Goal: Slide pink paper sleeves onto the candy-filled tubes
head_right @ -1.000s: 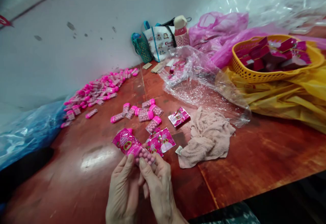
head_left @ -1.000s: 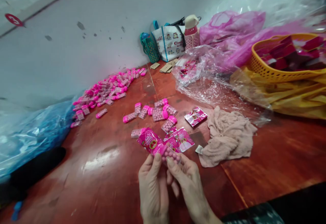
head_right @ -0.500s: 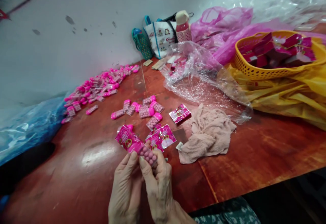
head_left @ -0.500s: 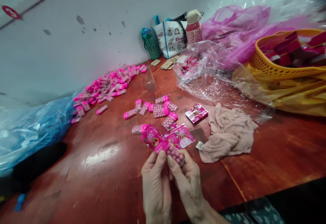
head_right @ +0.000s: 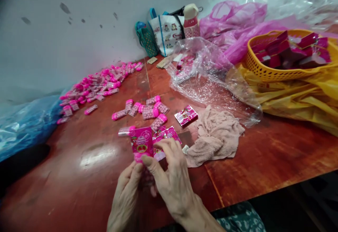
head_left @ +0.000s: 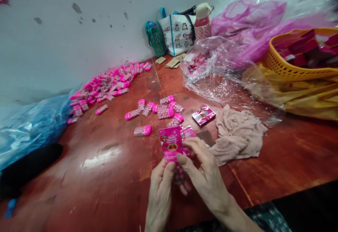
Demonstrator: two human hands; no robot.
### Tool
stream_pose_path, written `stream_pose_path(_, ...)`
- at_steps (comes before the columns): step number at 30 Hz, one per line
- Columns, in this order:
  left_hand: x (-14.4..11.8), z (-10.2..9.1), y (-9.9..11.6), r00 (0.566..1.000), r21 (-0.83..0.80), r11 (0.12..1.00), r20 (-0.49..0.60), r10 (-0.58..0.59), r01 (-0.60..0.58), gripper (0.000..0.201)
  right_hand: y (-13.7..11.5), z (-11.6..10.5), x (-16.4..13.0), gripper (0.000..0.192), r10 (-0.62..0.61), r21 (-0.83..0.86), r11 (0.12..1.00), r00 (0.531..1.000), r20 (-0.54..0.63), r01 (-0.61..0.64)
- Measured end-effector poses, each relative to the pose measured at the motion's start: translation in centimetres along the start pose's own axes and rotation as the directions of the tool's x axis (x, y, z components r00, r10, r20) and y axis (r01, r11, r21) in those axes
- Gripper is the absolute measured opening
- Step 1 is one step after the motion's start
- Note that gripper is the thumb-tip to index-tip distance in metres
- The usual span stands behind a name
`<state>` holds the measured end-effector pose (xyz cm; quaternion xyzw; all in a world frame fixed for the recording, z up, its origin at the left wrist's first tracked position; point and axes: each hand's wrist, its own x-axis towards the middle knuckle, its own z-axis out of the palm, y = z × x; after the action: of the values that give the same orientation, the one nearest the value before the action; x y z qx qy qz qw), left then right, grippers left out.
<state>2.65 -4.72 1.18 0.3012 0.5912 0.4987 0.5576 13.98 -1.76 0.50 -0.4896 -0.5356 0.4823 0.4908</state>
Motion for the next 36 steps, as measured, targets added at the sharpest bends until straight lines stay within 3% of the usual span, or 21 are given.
stream_pose_path(3,-0.3,0.8,-0.3,0.983,-0.014,0.999,0.178,-0.035,0.038,0.018,0.5,-0.1,0.5,0.029,0.225,0.332,0.893,0.940,0.257,-0.304)
stream_pose_path(6,-0.5,1.6,-0.2,0.982,-0.021,0.998,0.183,-0.047,0.051,0.017,1.0,0.0,0.6,0.028,0.280,0.513,0.770,0.924,0.262,-0.379)
stream_pose_path(11,-1.0,2.4,0.1,0.997,0.043,0.998,0.062,-0.045,0.042,0.020,0.9,-0.2,0.6,0.029,0.273,0.550,0.762,0.939,0.208,-0.343)
stream_pose_path(15,-1.4,2.7,-0.1,0.997,0.060,0.998,0.069,-0.036,0.032,0.026,0.6,-0.1,0.5,0.032,0.346,0.545,0.684,0.874,0.342,-0.484)
stream_pose_path(17,-1.6,2.7,-0.2,0.999,0.047,0.999,0.048,-0.023,0.020,0.026,0.5,0.1,0.3,0.034,0.392,0.533,0.662,0.849,0.353,-0.527)
stream_pose_path(21,-2.1,2.3,-0.4,0.999,-0.002,0.999,-0.018,-0.036,0.036,0.025,0.1,0.7,-0.1,0.036,0.415,0.460,0.698,0.834,0.363,-0.548)
stream_pose_path(26,-1.7,2.0,-0.7,0.998,-0.099,0.993,0.001,-0.060,0.060,0.023,-0.1,0.8,-0.2,0.034,0.384,0.455,0.708,0.836,0.393,-0.540)
stream_pose_path(29,-0.9,2.0,-0.5,0.996,-0.186,0.979,0.047,-0.073,0.081,0.022,0.0,0.3,0.1,0.033,0.391,0.503,0.669,0.835,0.387,-0.547)
stream_pose_path(31,-0.6,2.1,-0.3,0.990,-0.213,0.970,0.100,-0.095,0.114,0.021,0.2,-0.2,0.4,0.029,0.360,0.540,0.678,0.866,0.346,-0.498)
stream_pose_path(33,-0.5,2.2,-0.1,0.983,-0.240,0.958,0.133,-0.127,0.156,0.021,0.2,-0.5,0.7,0.027,0.313,0.530,0.745,0.914,0.259,-0.406)
stream_pose_path(36,-0.8,2.4,0.2,0.985,-0.303,0.937,0.068,-0.159,0.172,0.019,0.3,0.1,0.4,0.026,0.289,0.456,0.825,0.943,0.165,-0.333)
